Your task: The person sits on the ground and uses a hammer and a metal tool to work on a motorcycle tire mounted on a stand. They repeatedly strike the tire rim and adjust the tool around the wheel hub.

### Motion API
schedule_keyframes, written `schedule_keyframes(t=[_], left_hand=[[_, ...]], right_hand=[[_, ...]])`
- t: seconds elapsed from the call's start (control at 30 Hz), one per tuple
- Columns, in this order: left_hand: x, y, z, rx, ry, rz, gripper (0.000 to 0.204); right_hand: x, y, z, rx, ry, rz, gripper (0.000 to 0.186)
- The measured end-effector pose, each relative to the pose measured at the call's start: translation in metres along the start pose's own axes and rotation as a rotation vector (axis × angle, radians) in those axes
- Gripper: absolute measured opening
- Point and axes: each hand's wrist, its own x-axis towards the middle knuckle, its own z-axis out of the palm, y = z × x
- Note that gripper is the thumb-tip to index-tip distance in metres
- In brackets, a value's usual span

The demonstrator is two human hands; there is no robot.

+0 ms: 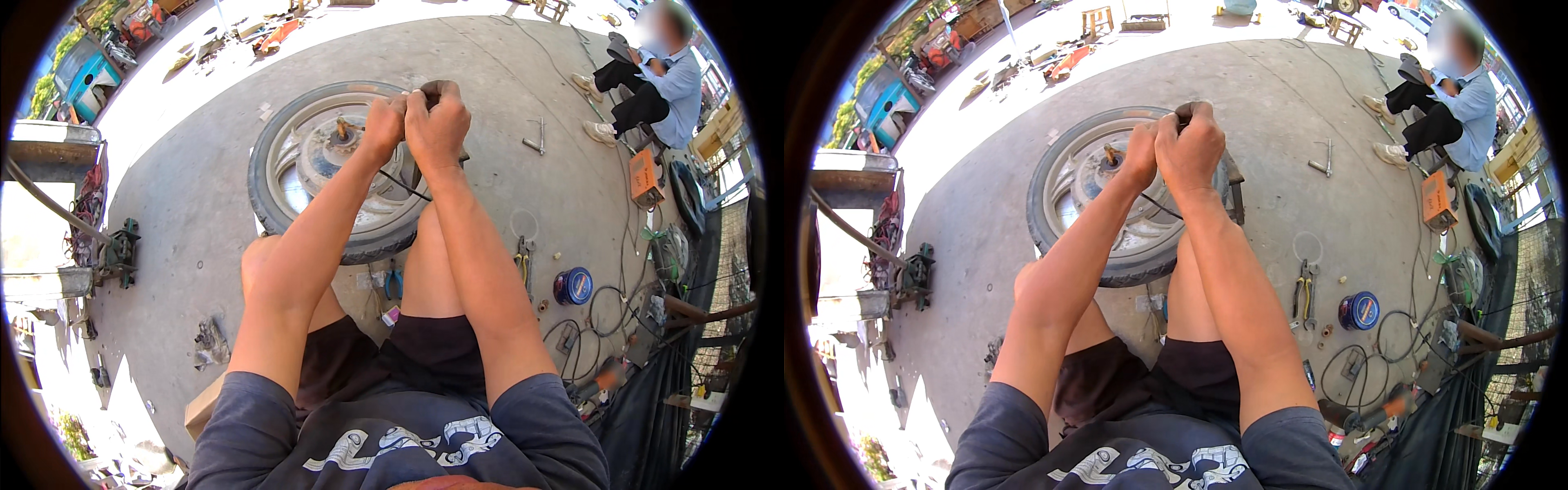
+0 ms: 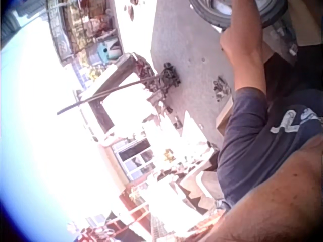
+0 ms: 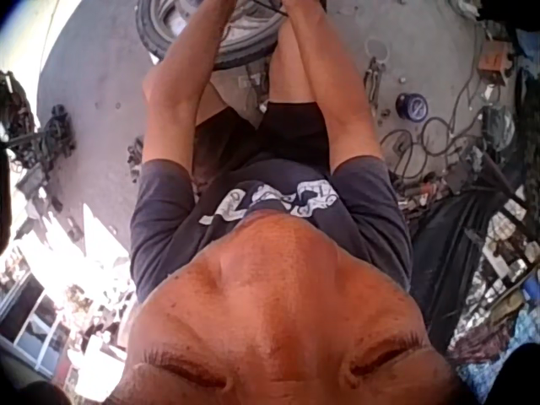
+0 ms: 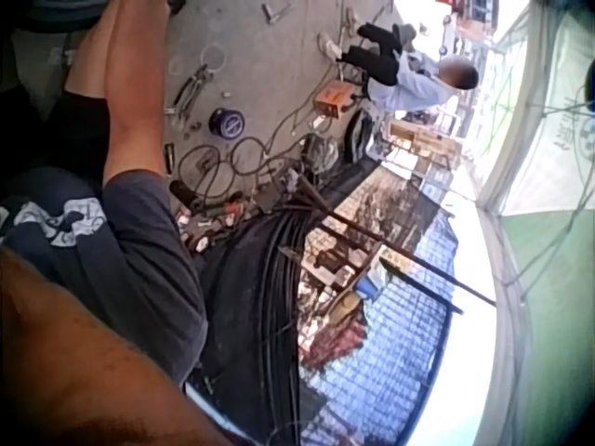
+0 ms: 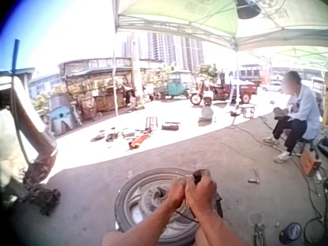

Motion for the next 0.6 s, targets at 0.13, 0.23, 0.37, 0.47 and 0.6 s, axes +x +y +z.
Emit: schedule_keyframes(t=[0.13, 0.23, 0.37, 0.47, 0.6], left_hand=[[-0.014, 0.012, 0.002, -0.11, 0.087, -0.063, 0.046], [-0.021, 0.026, 0.0, -0.187, 0.042, -0.097, 0.045], [-0.029, 0.037, 0.002, -0.141, 0.001, -0.11, 0.044], [-0.028, 0.037, 0.005, -0.032, -0.026, -0.069, 0.04], [-0.034, 0.055, -0.002, -0.081, 0.057, -0.042, 0.037]], right_hand=[[-0.001, -0.008, 0.0, 0.004, -0.005, -0.011, 0.016], [0.001, -0.014, -0.001, -0.006, -0.02, 0.012, 0.018], [-0.004, -0.015, -0.003, 0.009, -0.017, 0.011, 0.016], [-0.004, -0.016, -0.002, 0.022, 0.015, -0.003, 0.015], [-0.009, -0.017, -0.001, 0.05, 0.07, 0.004, 0.015]])
